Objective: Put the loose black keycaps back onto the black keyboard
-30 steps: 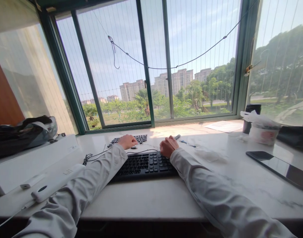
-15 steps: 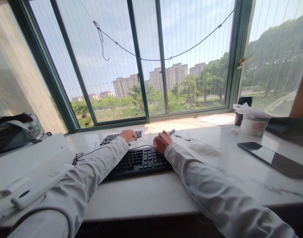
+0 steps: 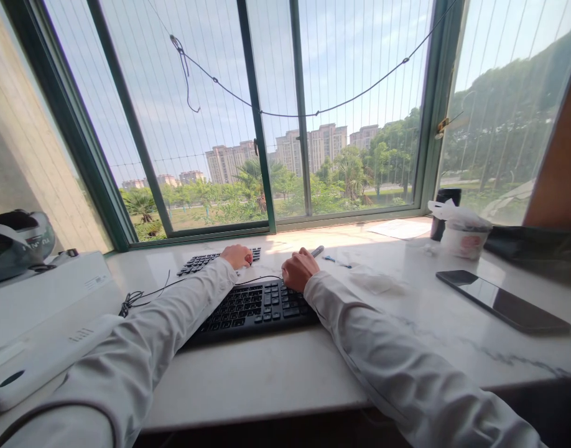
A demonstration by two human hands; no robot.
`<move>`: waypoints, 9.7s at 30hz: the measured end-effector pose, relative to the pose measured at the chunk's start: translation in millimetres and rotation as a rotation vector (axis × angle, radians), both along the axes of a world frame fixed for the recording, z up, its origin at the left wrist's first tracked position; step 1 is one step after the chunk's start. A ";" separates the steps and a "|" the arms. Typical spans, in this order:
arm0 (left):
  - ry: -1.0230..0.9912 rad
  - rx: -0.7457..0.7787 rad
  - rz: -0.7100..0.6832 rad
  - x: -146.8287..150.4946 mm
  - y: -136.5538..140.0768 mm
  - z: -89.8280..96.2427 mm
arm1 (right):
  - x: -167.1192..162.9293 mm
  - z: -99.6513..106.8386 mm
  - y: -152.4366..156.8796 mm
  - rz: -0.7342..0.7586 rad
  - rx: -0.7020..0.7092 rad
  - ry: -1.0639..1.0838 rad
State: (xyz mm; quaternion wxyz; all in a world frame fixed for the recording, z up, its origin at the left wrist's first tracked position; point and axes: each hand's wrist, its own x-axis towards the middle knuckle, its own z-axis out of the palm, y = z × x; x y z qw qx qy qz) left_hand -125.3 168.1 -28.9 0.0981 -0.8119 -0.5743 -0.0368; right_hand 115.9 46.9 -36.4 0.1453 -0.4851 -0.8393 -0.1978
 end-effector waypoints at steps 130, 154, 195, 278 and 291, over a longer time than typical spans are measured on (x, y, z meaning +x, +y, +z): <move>-0.379 -0.017 -0.804 -34.6 -183.6 0.0 | -46.5 1.3 -58.8 0.778 -0.059 0.014; -0.450 0.212 -0.586 -41.6 -170.7 -3.7 | -51.4 -6.1 -50.4 0.576 -0.201 -0.030; -0.004 0.159 0.265 -63.3 -142.5 -0.3 | -25.6 12.1 -35.7 0.405 -0.403 -0.169; -0.436 0.122 -0.565 -20.6 -155.8 -7.7 | -9.4 1.2 -9.7 0.388 -0.630 0.355; -0.341 0.128 -0.727 -20.9 -151.4 -17.5 | -9.7 0.8 -11.5 0.400 -0.592 0.281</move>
